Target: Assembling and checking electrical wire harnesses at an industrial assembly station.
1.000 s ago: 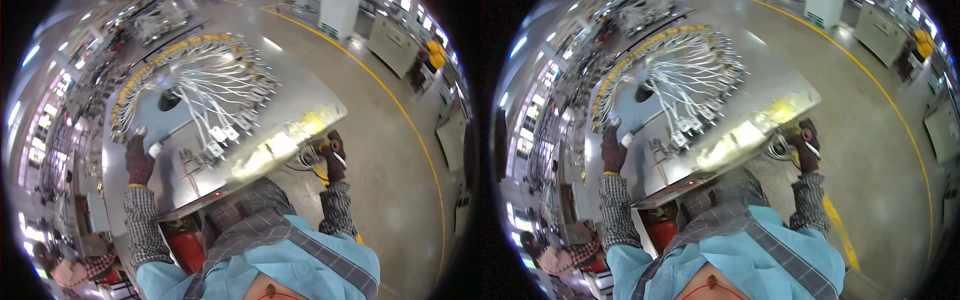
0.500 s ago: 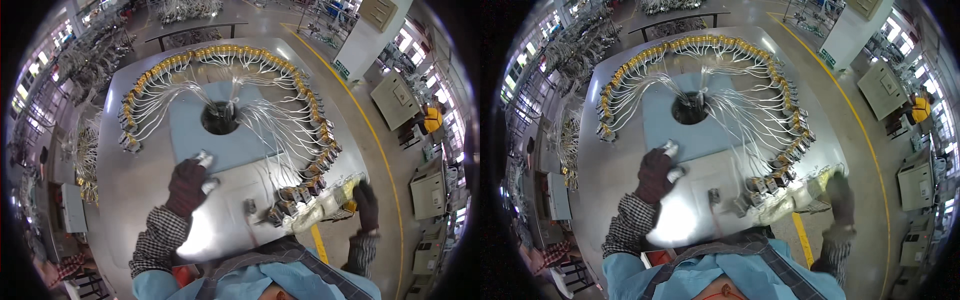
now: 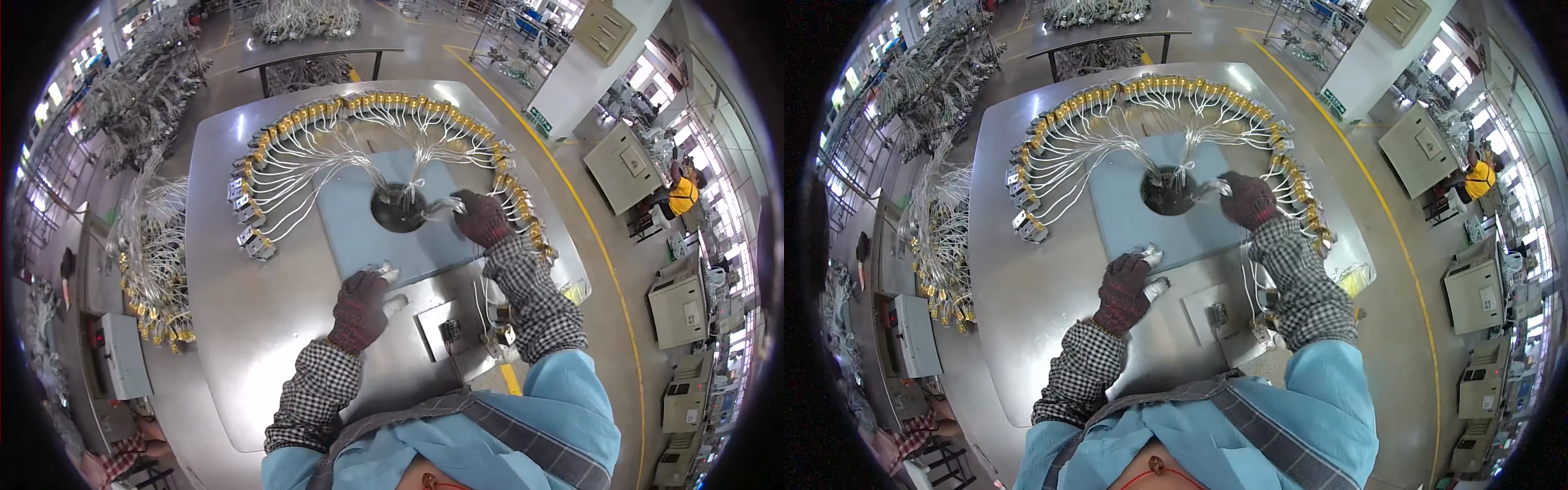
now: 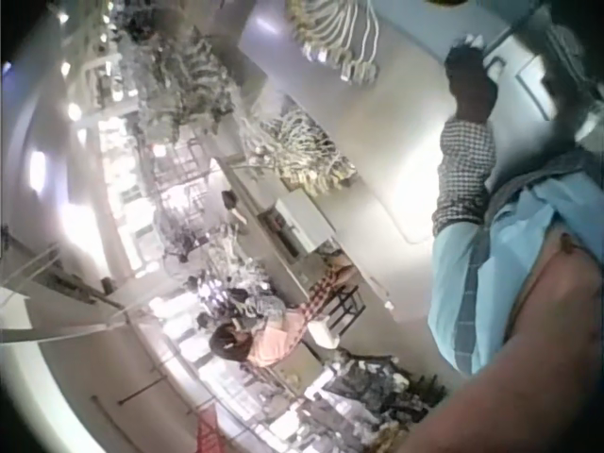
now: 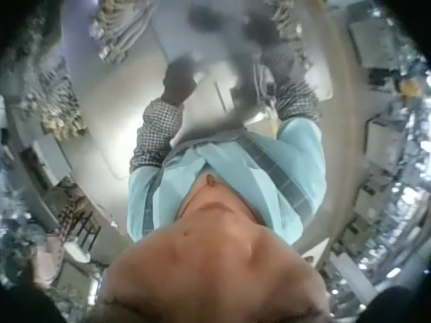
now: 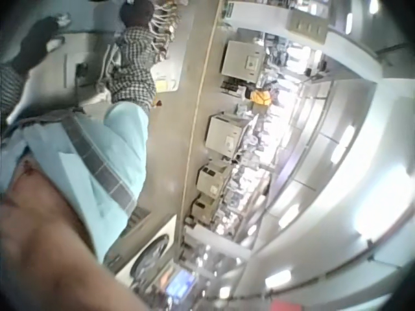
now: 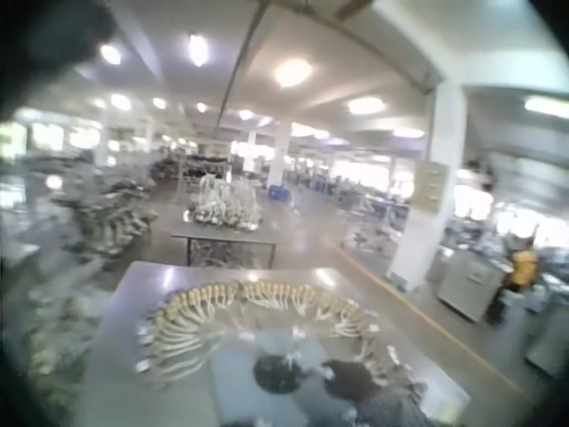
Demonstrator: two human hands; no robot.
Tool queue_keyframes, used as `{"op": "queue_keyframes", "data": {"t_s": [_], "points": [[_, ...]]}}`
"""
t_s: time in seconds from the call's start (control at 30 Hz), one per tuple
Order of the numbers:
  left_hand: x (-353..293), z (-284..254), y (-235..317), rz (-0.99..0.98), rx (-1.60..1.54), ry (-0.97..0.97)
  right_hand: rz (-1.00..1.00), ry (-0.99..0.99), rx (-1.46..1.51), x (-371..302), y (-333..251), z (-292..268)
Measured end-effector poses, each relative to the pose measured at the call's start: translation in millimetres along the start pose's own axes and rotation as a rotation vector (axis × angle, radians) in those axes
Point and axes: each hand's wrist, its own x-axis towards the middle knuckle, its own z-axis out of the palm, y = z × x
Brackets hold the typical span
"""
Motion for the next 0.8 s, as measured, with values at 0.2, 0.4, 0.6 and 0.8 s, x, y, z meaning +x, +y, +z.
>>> {"op": "queue_keyframes", "data": {"t_s": [0.2, 0.4, 0.6, 0.8], "points": [[0, -1, 4, -0.003, 0.052, 0.012, -0.274, 0.001, 0.057, -26, -1, -59], [5, -1, 12, 0.01, 0.189, -0.023, -0.766, -0.222, -0.087, 47, -14, -103], [24, -7, 17, -0.073, 0.193, 0.142, -1.159, -0.074, -0.263, 167, 8, -60], [157, -50, -33, -0.048, 0.554, 0.103, -1.032, -0.315, -0.472, 222, 12, 10]]}}
